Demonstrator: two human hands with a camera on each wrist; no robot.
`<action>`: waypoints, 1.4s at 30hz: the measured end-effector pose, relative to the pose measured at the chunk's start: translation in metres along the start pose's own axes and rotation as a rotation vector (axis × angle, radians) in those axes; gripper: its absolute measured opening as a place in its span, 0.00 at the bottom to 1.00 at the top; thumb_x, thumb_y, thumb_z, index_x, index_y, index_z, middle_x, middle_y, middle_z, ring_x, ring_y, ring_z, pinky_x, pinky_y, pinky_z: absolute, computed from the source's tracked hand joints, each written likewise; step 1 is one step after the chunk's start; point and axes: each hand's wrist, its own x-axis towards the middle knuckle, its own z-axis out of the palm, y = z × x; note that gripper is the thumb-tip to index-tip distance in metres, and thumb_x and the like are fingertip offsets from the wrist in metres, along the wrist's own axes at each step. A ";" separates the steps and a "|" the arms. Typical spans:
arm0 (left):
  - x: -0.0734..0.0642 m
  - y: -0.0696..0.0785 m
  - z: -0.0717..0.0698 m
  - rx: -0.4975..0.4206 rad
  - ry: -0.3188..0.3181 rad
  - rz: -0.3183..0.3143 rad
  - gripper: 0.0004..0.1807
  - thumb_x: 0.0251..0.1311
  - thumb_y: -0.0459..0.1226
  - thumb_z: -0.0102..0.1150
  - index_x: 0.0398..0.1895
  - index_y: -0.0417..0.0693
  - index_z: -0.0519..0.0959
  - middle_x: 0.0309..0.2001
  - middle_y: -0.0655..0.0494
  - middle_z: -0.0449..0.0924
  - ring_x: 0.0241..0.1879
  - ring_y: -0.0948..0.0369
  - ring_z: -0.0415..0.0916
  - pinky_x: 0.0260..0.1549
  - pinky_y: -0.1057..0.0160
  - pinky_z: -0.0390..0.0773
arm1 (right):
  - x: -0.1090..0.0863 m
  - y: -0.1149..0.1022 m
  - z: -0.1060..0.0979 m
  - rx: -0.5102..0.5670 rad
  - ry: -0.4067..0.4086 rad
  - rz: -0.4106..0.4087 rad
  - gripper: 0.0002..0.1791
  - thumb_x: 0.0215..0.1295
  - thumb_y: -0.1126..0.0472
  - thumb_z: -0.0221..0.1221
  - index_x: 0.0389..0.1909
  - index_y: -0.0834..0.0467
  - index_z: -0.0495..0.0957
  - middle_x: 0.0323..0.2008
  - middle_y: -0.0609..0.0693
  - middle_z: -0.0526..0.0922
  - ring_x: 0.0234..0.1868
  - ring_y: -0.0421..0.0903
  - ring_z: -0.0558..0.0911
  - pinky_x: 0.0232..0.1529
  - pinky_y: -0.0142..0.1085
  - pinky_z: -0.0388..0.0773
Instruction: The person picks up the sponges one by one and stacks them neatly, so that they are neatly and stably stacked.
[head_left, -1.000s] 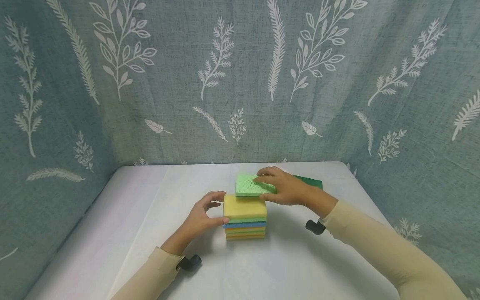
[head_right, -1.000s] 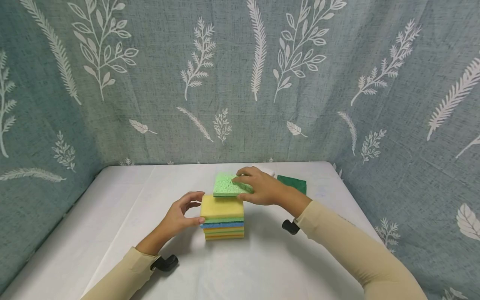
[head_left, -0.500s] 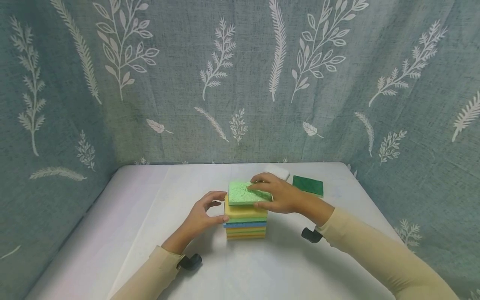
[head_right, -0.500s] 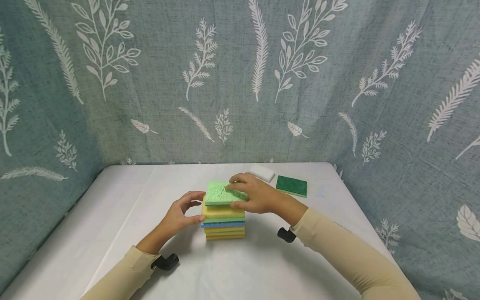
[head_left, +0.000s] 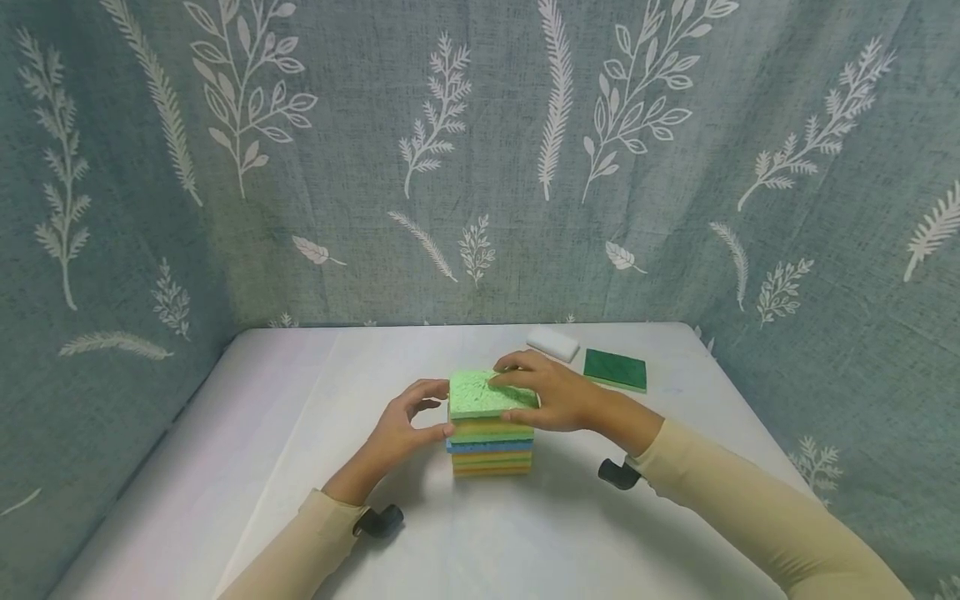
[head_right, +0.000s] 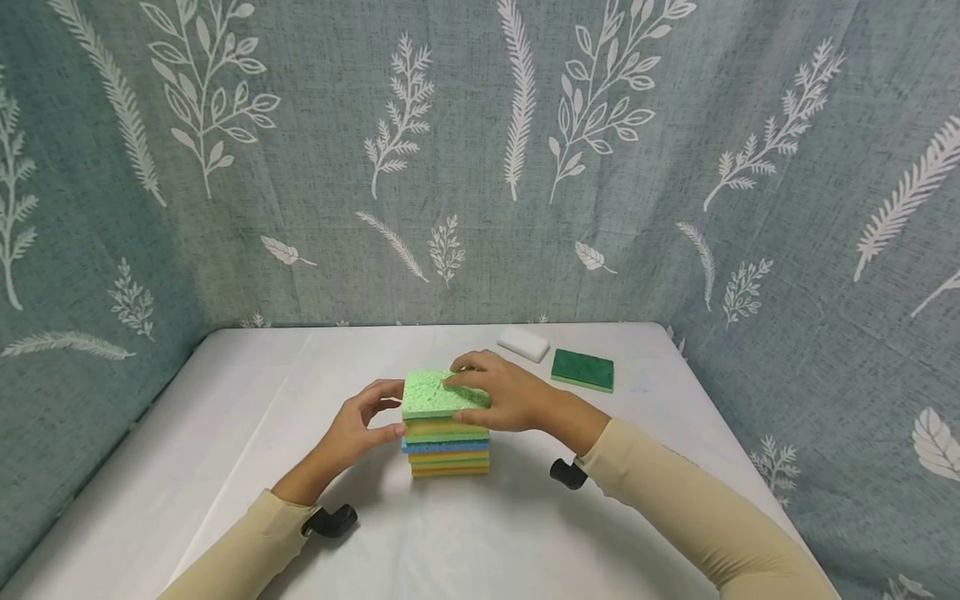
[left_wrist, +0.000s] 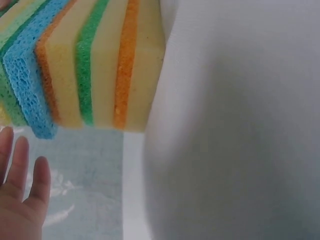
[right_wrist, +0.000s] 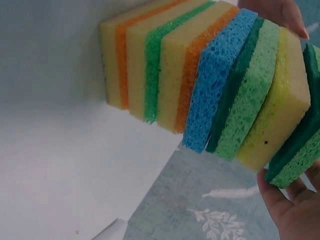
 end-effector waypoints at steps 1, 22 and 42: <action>0.000 -0.001 0.000 0.000 0.001 0.002 0.30 0.46 0.40 0.67 0.55 0.47 0.69 0.51 0.54 0.69 0.51 0.53 0.65 0.51 0.46 0.65 | 0.000 -0.001 0.000 0.004 -0.006 0.003 0.27 0.57 0.36 0.49 0.56 0.44 0.70 0.56 0.41 0.64 0.58 0.37 0.61 0.55 0.37 0.65; 0.001 -0.003 0.001 -0.010 -0.028 0.012 0.30 0.47 0.38 0.66 0.56 0.46 0.68 0.49 0.53 0.69 0.51 0.54 0.66 0.51 0.47 0.66 | -0.001 -0.001 0.003 0.020 -0.035 -0.014 0.29 0.55 0.39 0.54 0.56 0.46 0.69 0.57 0.44 0.63 0.58 0.39 0.61 0.56 0.37 0.65; 0.000 -0.004 0.001 -0.003 -0.026 0.016 0.31 0.47 0.39 0.66 0.56 0.47 0.68 0.49 0.54 0.69 0.50 0.55 0.66 0.50 0.47 0.67 | -0.001 0.001 0.007 0.011 -0.012 -0.061 0.30 0.53 0.40 0.57 0.56 0.47 0.69 0.57 0.45 0.65 0.57 0.40 0.64 0.54 0.37 0.66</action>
